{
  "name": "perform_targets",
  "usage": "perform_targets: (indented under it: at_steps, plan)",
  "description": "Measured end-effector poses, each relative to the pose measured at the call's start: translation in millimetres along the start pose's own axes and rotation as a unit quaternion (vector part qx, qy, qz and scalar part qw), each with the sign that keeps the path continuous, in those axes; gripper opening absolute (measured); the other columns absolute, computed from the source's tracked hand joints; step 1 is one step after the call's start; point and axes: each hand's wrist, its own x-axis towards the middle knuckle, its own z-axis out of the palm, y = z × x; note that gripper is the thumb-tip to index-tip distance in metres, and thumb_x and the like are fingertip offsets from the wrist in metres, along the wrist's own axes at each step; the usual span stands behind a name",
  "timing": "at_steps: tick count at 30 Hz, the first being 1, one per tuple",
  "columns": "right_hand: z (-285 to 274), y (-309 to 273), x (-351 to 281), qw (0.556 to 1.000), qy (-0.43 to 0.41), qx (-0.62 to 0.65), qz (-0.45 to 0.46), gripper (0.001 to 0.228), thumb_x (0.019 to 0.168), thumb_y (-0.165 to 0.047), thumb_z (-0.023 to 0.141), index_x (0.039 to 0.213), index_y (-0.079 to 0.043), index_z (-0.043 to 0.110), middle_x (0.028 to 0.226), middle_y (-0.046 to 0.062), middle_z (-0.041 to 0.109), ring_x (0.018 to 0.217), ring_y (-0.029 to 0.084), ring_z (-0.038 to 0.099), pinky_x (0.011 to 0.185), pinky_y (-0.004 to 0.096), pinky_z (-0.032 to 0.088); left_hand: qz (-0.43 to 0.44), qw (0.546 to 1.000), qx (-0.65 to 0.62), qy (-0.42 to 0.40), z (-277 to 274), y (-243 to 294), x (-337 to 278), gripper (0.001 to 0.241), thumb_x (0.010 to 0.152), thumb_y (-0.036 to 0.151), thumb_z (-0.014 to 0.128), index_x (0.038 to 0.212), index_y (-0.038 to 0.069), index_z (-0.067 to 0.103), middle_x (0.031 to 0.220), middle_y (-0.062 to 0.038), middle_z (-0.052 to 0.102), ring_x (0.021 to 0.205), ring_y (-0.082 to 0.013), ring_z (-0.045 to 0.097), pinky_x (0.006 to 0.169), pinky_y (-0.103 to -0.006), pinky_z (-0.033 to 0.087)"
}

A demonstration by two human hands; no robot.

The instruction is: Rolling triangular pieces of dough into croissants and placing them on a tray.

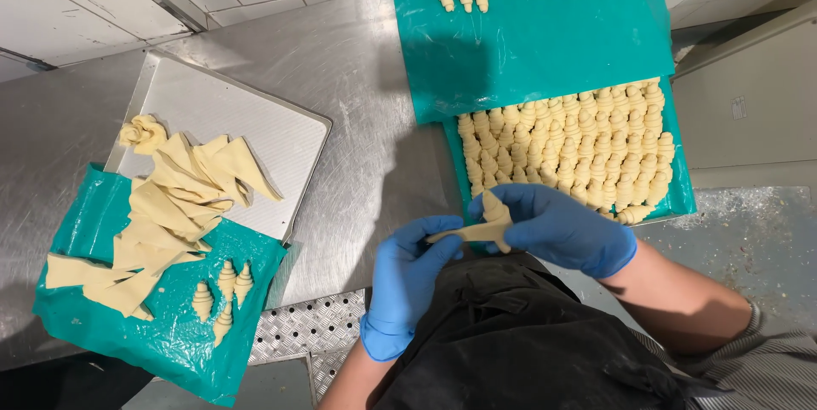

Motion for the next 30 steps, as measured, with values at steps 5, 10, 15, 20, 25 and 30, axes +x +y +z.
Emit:
perform_targets:
  at_steps: [5, 10, 15, 20, 25, 30]
  plan:
    - [-8.3, -3.5, -3.3, 1.000, -0.008, 0.013, -0.010, 0.057, 0.081, 0.002, 0.068, 0.136, 0.008, 0.056, 0.114, 0.021, 0.068, 0.096, 0.025, 0.071, 0.085, 0.036, 0.058, 0.018, 0.998, -0.052, 0.004, -10.6, -16.4, 4.9, 0.026, 0.091, -0.004, 0.069, 0.117, -0.005, 0.073, 0.093, -0.011, 0.074, 0.080, -0.0149, 0.069, 0.076, -0.0268, 0.059]
    - [1.3, 2.4, -4.8, 1.000, -0.024, -0.002, -0.019, 0.058, 0.081, 0.002, 0.067, 0.137, 0.010, 0.055, 0.117, 0.019, 0.068, 0.097, 0.023, 0.069, 0.087, 0.035, 0.057, -0.012, 0.999, -0.048, 0.006, 6.2, -1.7, 0.3, 0.024, 0.091, -0.002, 0.069, 0.115, -0.004, 0.074, 0.093, -0.010, 0.074, 0.079, -0.0145, 0.070, 0.076, -0.0271, 0.060]
    - [1.3, -2.9, -9.0, 0.999, -0.015, 0.001, -0.034, 0.056, 0.083, 0.001, 0.067, 0.137, 0.009, 0.055, 0.115, 0.017, 0.067, 0.100, 0.022, 0.068, 0.088, 0.035, 0.057, 0.008, 0.999, -0.030, 0.005, 5.1, -6.4, 1.8, 0.022, 0.092, -0.003, 0.069, 0.113, -0.004, 0.074, 0.092, -0.011, 0.074, 0.079, -0.0150, 0.070, 0.076, -0.0278, 0.060]
    - [12.9, -2.2, -10.9, 0.999, -0.023, -0.011, -0.032, 0.053, 0.085, -0.008, 0.071, 0.133, 0.008, 0.056, 0.115, 0.018, 0.070, 0.100, 0.023, 0.069, 0.086, 0.036, 0.057, 0.028, 0.998, -0.052, -0.007, 15.0, -5.1, 0.0, 0.020, 0.094, -0.003, 0.069, 0.113, -0.005, 0.074, 0.093, -0.010, 0.073, 0.080, -0.0143, 0.068, 0.077, -0.0269, 0.058]
    - [-1.3, 1.3, -11.4, 0.999, -0.020, 0.006, -0.040, 0.054, 0.086, -0.009, 0.074, 0.135, 0.006, 0.058, 0.113, 0.019, 0.069, 0.097, 0.024, 0.069, 0.084, 0.037, 0.057, 0.037, 0.998, -0.001, 0.043, 15.3, -3.5, 0.6, 0.019, 0.092, -0.001, 0.069, 0.110, -0.003, 0.075, 0.091, -0.008, 0.074, 0.079, -0.0129, 0.069, 0.075, -0.0264, 0.059]
    - [2.6, 9.9, -8.7, 0.998, -0.030, 0.041, -0.049, 0.050, 0.089, -0.008, 0.072, 0.135, 0.006, 0.057, 0.115, 0.017, 0.069, 0.100, 0.024, 0.069, 0.087, 0.037, 0.057, 0.060, 0.998, -0.020, 0.026, 28.6, -2.7, -0.5, 0.017, 0.093, -0.002, 0.069, 0.108, -0.003, 0.074, 0.091, -0.006, 0.072, 0.081, -0.0109, 0.067, 0.077, -0.0247, 0.056]
